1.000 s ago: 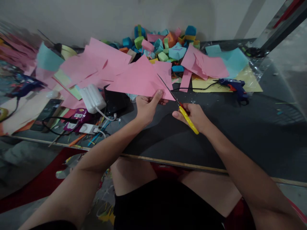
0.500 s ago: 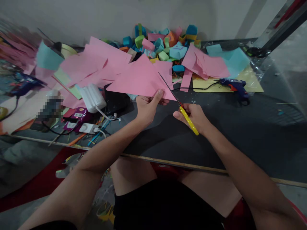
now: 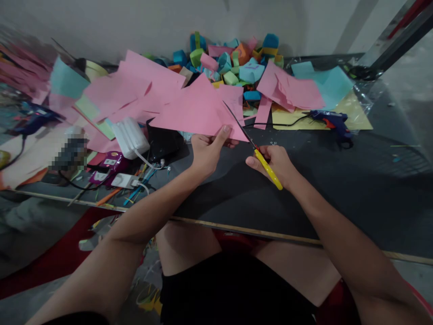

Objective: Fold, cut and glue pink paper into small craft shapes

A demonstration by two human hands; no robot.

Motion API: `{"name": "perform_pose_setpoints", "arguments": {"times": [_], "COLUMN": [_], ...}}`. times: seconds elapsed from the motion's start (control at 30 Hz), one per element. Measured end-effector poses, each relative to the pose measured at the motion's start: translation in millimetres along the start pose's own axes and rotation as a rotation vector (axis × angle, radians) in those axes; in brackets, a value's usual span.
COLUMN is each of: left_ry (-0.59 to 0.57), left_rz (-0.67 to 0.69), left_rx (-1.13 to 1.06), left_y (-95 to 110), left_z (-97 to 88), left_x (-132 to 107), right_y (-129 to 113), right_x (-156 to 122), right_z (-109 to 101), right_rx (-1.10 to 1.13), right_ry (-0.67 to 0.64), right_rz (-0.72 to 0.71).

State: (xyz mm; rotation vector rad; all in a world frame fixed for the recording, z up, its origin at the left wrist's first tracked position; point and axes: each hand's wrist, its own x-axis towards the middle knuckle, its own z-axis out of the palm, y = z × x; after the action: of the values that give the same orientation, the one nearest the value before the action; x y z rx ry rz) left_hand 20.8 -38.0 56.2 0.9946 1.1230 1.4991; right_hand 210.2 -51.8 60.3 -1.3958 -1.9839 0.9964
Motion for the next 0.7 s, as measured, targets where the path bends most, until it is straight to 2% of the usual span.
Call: {"name": "perform_pose_setpoints", "arguments": {"times": [0.3, 0.7], "left_ry": [-0.016, 0.011], "left_rz": [0.027, -0.049], "left_rx": [0.004, -0.043], "left_y": [-2.7, -1.2], "left_z": [-1.6, -0.4], "left_x": [1.0, 2.1], "right_y": [-9.8, -2.2], "right_x": [0.2, 0.8], "right_z": [-1.1, 2.1], "right_rx": [-0.043, -0.051], "right_ry": [0.025, 0.089], "right_rz": [0.029, 0.048]}}
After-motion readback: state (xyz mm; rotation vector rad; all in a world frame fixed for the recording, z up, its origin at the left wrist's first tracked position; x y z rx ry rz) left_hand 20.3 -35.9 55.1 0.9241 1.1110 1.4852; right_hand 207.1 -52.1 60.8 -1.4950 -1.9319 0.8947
